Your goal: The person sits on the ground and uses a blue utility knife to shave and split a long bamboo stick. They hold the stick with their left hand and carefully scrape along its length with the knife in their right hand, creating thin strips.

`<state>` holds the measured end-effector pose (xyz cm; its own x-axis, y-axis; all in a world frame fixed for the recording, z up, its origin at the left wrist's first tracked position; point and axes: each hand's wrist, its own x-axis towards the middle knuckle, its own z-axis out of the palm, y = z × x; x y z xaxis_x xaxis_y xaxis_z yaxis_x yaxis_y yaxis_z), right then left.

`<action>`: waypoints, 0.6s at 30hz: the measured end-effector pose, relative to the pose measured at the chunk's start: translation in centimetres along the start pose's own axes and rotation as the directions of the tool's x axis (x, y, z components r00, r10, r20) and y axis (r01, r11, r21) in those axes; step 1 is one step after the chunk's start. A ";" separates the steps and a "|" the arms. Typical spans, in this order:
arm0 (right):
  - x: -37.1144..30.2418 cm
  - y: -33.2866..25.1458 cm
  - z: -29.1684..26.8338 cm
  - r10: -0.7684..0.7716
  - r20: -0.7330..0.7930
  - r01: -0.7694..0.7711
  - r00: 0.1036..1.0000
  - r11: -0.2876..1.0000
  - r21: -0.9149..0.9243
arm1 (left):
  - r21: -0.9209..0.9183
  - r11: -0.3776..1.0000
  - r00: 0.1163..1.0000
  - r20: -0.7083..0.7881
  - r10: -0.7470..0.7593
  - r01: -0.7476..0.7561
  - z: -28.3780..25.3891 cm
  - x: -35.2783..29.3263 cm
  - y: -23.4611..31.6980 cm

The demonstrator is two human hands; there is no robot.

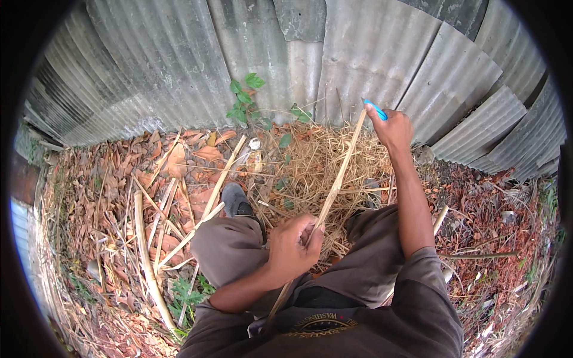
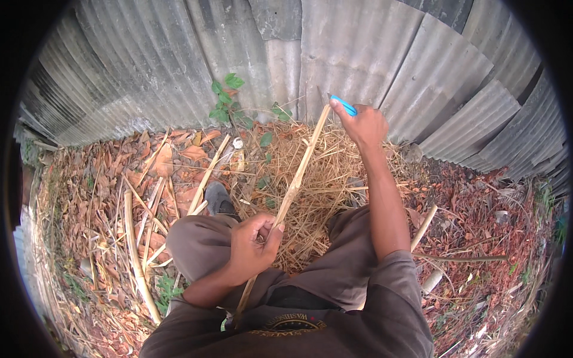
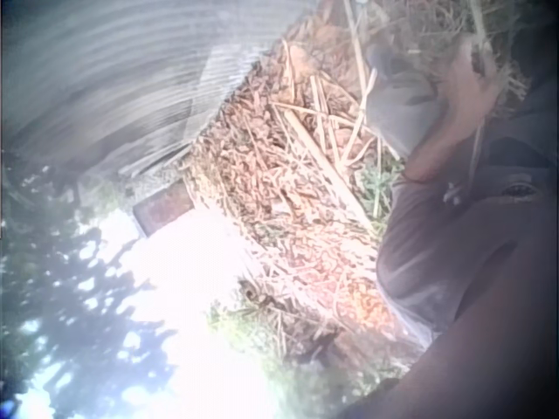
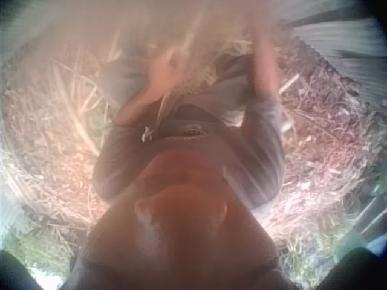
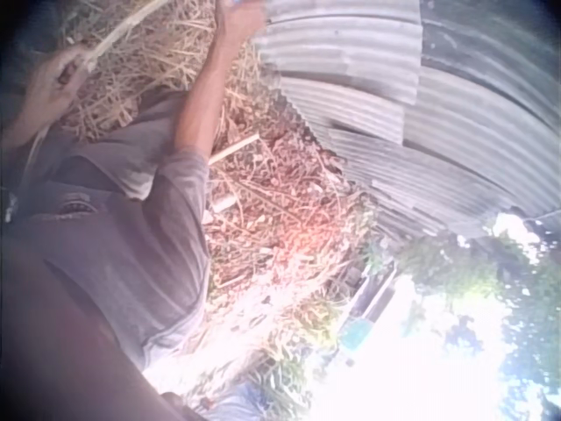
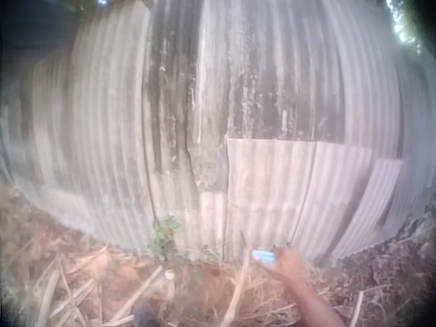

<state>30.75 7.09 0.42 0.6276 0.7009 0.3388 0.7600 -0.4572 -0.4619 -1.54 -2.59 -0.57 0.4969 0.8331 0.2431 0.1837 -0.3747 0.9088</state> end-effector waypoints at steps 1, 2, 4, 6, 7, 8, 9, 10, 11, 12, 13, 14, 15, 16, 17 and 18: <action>0.9 0.7 -0.4 0.149 0.016 -0.150 0.989 0.989 0.015 | -0.008 1.000 0.999 0.020 0.030 -0.030 0.0 -0.3 0.2; 1.4 1.8 -1.0 0.190 0.018 -0.190 0.982 0.981 0.026 | -0.011 0.999 0.999 0.028 0.031 -0.030 0.1 -0.5 0.1; 2.4 3.1 -2.6 0.265 0.013 -0.265 0.964 0.963 0.040 | -0.028 0.999 0.998 0.040 0.038 -0.036 0.4 -0.4 -0.3; 0.8 3.5 -2.4 0.148 0.035 -0.151 0.988 0.984 0.099 | -0.026 0.999 0.999 0.023 -0.040 0.041 -0.1 0.1 -0.8; -0.8 3.2 -2.0 0.086 0.058 -0.093 0.995 0.987 0.132 | -0.019 0.996 0.996 0.010 -0.092 0.092 -0.5 0.1 -1.1; -2.1 2.6 -1.7 -0.003 0.099 -0.012 0.995 0.989 0.148 | -0.041 0.998 0.997 -0.048 -0.052 0.050 -0.5 0.3 -1.5; -3.5 1.6 -1.7 -0.088 0.133 0.064 0.987 0.984 0.169 | -0.046 0.998 0.996 -0.077 -0.042 0.038 -0.4 0.4 -1.5; -4.8 0.9 -1.5 -0.231 0.107 0.208 0.967 0.959 0.193 | -0.046 0.999 0.994 -0.102 -0.032 0.027 -0.4 0.6 -1.5; -5.8 0.2 -1.3 -0.371 0.078 0.348 0.926 0.913 0.214 | -0.045 0.999 0.992 -0.128 -0.022 0.017 -0.4 0.7 -1.5; -6.7 -0.6 -1.5 -0.491 0.053 0.471 0.870 0.857 0.208 | -0.034 0.999 0.991 -0.131 -0.029 0.024 -0.4 0.9 -1.4; -7.3 -1.3 -1.7 -0.601 0.026 0.585 0.799 0.787 0.195 | -0.025 0.999 0.991 -0.133 -0.031 0.028 -0.4 1.1 -1.2; -7.6 -1.7 -1.3 -0.628 -0.002 0.616 0.778 0.763 0.194 | -0.015 0.999 0.990 -0.135 -0.034 0.032 -0.4 1.1 -1.0; -7.7 -2.1 -1.0 -0.653 -0.032 0.647 0.756 0.739 0.188 | 0.000 1.000 0.991 -0.129 -0.029 0.029 -0.4 1.2 -0.9; -7.8 -2.3 -0.9 -0.678 -0.060 0.676 0.733 0.715 0.180 | 0.016 1.000 0.992 -0.123 -0.024 0.026 -0.3 1.2 -0.7; -7.7 -2.4 -1.0 -0.662 -0.050 0.659 0.748 0.730 0.182 | 0.031 0.999 0.993 -0.115 -0.019 0.023 -0.2 1.1 -0.6; -7.5 -2.6 -1.1 -0.644 -0.039 0.639 0.764 0.746 0.186 | 0.054 0.999 0.993 -0.115 0.003 0.004 -0.1 1.1 -0.6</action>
<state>24.29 2.41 -0.04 -0.0037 0.8085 0.5885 0.9368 0.2087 -0.2809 -1.24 -1.40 -0.81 0.3963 0.8734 0.2829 0.2314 -0.3932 0.8898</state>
